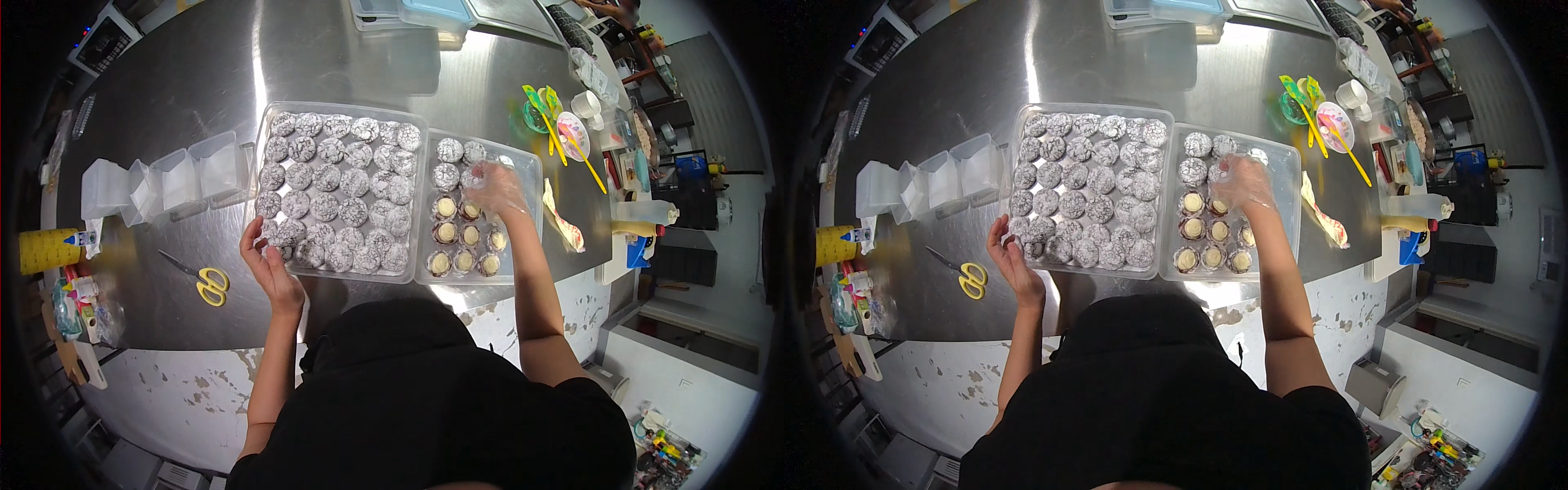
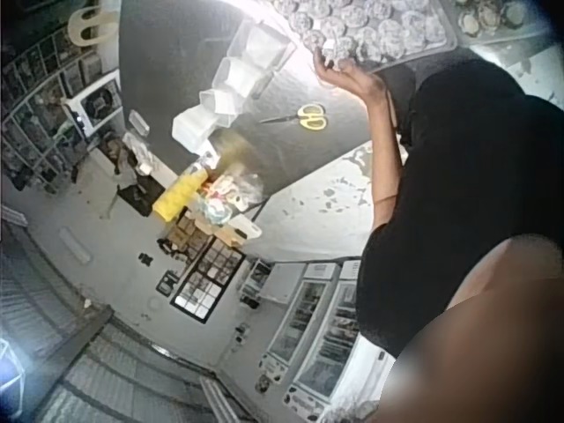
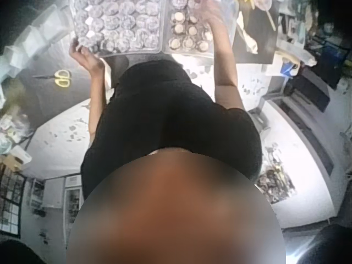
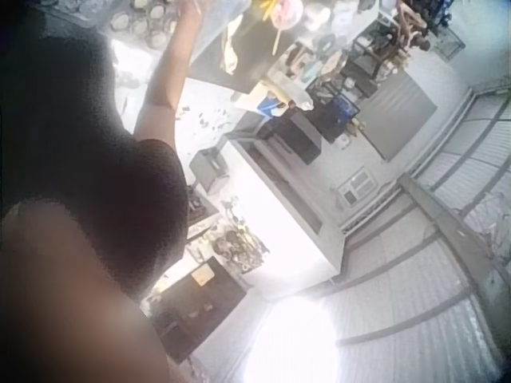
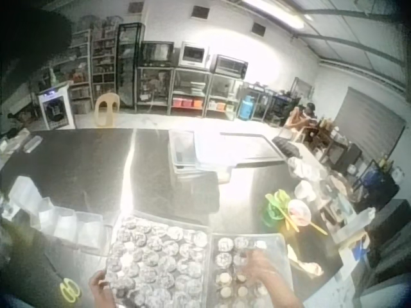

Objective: Decorating and arranging small pastries or truffles on trays.

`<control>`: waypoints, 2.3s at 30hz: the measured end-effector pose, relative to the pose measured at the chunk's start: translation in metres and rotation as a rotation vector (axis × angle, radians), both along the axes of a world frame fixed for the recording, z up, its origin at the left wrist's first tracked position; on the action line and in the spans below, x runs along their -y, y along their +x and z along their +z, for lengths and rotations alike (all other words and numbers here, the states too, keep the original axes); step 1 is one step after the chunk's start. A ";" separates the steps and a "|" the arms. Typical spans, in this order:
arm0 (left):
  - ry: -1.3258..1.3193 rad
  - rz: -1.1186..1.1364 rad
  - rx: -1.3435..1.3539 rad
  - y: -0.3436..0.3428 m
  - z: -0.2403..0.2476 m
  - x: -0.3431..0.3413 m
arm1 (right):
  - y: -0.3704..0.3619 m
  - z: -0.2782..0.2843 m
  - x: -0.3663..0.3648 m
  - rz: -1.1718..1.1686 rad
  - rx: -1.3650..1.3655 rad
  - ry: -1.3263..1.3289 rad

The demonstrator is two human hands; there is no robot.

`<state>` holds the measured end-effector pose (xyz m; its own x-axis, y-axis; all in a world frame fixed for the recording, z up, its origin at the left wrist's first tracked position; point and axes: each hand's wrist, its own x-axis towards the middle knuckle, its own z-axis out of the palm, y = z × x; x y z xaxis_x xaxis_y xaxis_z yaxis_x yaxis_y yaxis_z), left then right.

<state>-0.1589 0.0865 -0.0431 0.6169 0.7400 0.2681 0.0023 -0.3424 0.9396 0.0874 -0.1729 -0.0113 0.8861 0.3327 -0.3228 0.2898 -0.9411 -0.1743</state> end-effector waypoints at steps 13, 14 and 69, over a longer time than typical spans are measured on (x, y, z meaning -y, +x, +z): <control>-0.063 0.041 0.012 -0.008 -0.001 -0.005 | 0.023 -0.006 0.002 0.000 -0.103 0.061; -0.062 0.039 0.008 -0.008 -0.001 -0.004 | 0.025 -0.006 0.000 -0.002 -0.107 0.062; -0.059 0.112 0.040 -0.020 -0.009 -0.017 | -0.070 0.022 -0.088 0.713 -0.037 0.575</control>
<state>-0.1787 0.1031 -0.0519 0.5193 0.8187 0.2451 -0.0006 -0.2865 0.9581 0.0170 -0.0849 0.0107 0.4011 0.9152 0.0377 0.7538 -0.3064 -0.5813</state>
